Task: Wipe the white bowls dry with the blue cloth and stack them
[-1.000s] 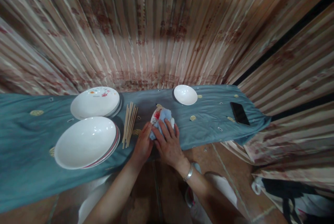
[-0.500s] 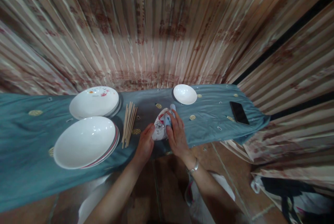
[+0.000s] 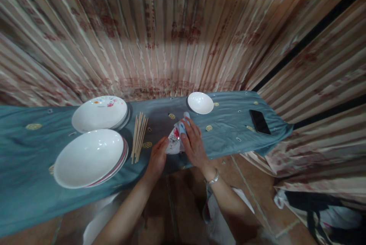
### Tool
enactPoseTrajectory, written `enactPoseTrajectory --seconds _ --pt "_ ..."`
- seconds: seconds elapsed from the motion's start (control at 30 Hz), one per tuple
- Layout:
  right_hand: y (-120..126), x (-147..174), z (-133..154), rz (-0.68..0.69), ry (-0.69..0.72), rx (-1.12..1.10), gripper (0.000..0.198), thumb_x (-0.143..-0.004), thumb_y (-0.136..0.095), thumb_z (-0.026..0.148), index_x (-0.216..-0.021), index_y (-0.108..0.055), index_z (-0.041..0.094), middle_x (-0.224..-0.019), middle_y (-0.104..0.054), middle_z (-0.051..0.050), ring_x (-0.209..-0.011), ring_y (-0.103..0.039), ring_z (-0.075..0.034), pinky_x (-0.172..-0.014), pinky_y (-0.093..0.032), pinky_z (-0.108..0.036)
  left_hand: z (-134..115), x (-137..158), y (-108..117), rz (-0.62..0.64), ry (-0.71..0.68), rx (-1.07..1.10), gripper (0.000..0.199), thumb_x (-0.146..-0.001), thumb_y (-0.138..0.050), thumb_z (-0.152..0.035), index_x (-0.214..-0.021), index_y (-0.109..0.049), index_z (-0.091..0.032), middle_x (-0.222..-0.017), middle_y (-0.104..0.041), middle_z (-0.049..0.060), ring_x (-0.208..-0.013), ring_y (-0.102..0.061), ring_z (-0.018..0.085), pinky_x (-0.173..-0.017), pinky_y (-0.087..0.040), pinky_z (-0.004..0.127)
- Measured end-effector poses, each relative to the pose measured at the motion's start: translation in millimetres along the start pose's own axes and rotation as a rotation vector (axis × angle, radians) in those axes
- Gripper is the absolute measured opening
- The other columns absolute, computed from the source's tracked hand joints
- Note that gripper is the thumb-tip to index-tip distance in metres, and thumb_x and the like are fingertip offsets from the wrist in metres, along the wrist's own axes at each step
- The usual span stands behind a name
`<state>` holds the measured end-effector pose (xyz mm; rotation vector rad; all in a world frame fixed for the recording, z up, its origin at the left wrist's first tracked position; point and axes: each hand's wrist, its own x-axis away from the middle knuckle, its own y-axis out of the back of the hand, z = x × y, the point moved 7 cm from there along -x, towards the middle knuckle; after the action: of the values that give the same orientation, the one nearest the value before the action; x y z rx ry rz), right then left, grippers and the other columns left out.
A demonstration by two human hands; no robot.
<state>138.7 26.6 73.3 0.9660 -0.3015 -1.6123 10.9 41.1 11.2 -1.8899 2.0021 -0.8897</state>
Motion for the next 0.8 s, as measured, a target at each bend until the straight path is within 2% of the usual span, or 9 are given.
enactPoseTrajectory --seconds 0.1,0.23,0.37,0.5,0.57,0.63,0.73,0.8 --pt "-1 -4 -17 -0.033 -0.064 -0.183 0.050 -0.102 -0.029 0.042 -0.147 -0.040 0.024 -0.156 -0.038 -0.007 -0.146 -0.031 -0.019 -0.121 -0.024 -0.045 -2 0 1 -0.037 0.004 0.023 0.022 -0.067 -0.079 -0.037 -0.079 -0.072 -0.019 -0.081 -0.076 0.004 -0.101 -0.068 0.028 -0.093 -0.050 0.038" --pt "-10 -2 -37 -0.083 -0.162 -0.359 0.054 -0.099 -0.032 0.050 -0.146 -0.043 0.023 -0.153 -0.043 -0.006 -0.143 -0.036 -0.019 -0.121 -0.027 -0.042 -6 1 3 -0.072 0.018 0.028 0.013 -0.070 -0.076 -0.030 -0.077 -0.072 -0.020 -0.080 -0.076 0.004 -0.102 -0.067 0.028 -0.094 -0.049 0.037" --pt "-20 3 -58 -0.125 -0.306 -0.470 0.060 -0.097 -0.035 0.056 -0.144 -0.046 0.021 -0.149 -0.048 -0.007 -0.140 -0.043 -0.021 -0.119 -0.031 -0.043 -10 2 2 -0.062 0.031 0.003 0.013 -0.070 -0.076 -0.030 -0.076 -0.071 -0.019 -0.081 -0.076 0.005 -0.107 -0.065 0.029 -0.095 -0.049 0.037" --pt "-24 7 -67 -0.124 -0.366 -0.506 0.059 -0.097 -0.034 0.056 -0.144 -0.046 0.023 -0.146 -0.052 -0.006 -0.138 -0.045 -0.022 -0.117 -0.034 -0.046 -10 2 3 -0.077 0.033 -0.013 0.017 -0.069 -0.076 -0.033 -0.078 -0.071 -0.019 -0.084 -0.076 0.006 -0.111 -0.064 0.030 -0.097 -0.048 0.038" --pt "-21 9 -62 -0.128 -0.333 -0.464 0.059 -0.098 -0.031 0.054 -0.146 -0.043 0.022 -0.148 -0.049 -0.007 -0.140 -0.042 -0.022 -0.118 -0.032 -0.046 -8 2 6 -0.104 0.035 -0.005 0.019 -0.067 -0.078 -0.033 -0.078 -0.071 -0.019 -0.083 -0.076 0.005 -0.108 -0.065 0.029 -0.096 -0.049 0.038" --pt "-16 10 -47 -0.112 -0.233 -0.367 0.057 -0.100 -0.028 0.049 -0.148 -0.038 0.021 -0.154 -0.042 -0.008 -0.144 -0.036 -0.021 -0.120 -0.028 -0.046 -7 2 6 -0.105 0.022 0.011 0.021 -0.066 -0.079 -0.033 -0.080 -0.072 -0.018 -0.083 -0.076 0.004 -0.103 -0.067 0.028 -0.095 -0.049 0.039" --pt "-10 13 -15 -0.045 -0.041 -0.124 0.052 -0.102 -0.027 0.038 -0.152 -0.031 0.024 -0.161 -0.027 -0.007 -0.149 -0.024 -0.021 -0.121 -0.022 -0.048 -5 1 4 -0.075 -0.006 0.021 0.022 -0.070 -0.076 -0.034 -0.084 -0.073 -0.017 -0.087 -0.076 0.006 -0.097 -0.068 0.027 -0.094 -0.050 0.040" --pt "-9 15 5 0.006 0.053 0.042 0.051 -0.101 -0.029 0.033 -0.152 -0.030 0.025 -0.161 -0.027 -0.007 -0.150 -0.020 -0.023 -0.120 -0.018 -0.052 -4 0 6 -0.081 -0.013 0.020 0.019 -0.073 -0.073 -0.032 -0.083 -0.074 -0.017 -0.088 -0.076 0.006 -0.094 -0.068 0.026 -0.092 -0.050 0.039"
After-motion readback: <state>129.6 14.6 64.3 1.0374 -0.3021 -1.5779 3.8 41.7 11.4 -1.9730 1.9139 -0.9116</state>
